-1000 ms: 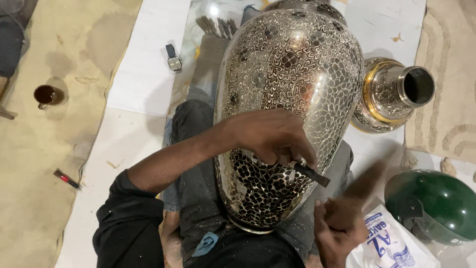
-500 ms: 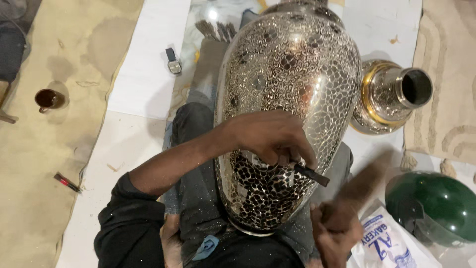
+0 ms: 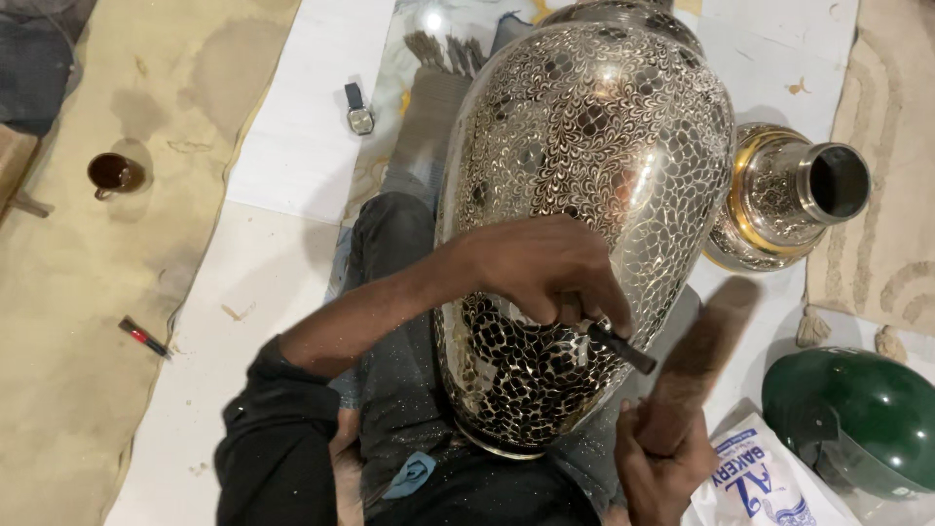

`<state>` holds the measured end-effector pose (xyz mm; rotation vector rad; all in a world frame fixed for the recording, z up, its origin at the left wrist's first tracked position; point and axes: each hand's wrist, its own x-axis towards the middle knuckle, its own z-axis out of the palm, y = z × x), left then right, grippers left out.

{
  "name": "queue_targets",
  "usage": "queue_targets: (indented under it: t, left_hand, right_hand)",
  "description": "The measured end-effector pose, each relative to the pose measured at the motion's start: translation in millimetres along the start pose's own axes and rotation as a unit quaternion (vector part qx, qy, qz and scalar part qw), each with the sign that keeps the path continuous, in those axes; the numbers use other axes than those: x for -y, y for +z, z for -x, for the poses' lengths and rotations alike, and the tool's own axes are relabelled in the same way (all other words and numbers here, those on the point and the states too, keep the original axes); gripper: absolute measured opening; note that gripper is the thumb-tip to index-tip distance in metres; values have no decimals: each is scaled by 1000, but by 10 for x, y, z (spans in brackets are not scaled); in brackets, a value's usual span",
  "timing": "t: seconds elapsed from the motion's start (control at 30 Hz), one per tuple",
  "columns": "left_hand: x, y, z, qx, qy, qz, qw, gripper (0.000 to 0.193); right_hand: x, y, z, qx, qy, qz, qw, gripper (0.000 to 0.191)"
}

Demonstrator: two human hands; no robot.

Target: The person sits on the floor with a large engraved brass vase held between the legs and decorates its surface by hand. They hold a small punch or chisel against the metal with one hand and strike it with a wooden mallet held in the other hand, working across the vase surface and repositioning the tool as they go.

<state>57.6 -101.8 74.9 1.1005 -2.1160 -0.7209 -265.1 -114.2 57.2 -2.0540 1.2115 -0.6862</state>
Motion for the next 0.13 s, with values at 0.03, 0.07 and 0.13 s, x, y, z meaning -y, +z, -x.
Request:
queue_targets:
  t: [0.03,0.07,0.13]
  left_hand:
    - [-16,56,27,-68,-3,14,998,47]
    - [-47,126,53,-138,-5,24,990,48]
    - [-118,291,117,-257,-38,95,961,48]
  right_hand:
    - [-33,17,48,3,17,-14,1000,25]
    - [-76,67,60,-6,34,-59,998,23]
    - [-155,155,124,-21,72,-146,986,19]
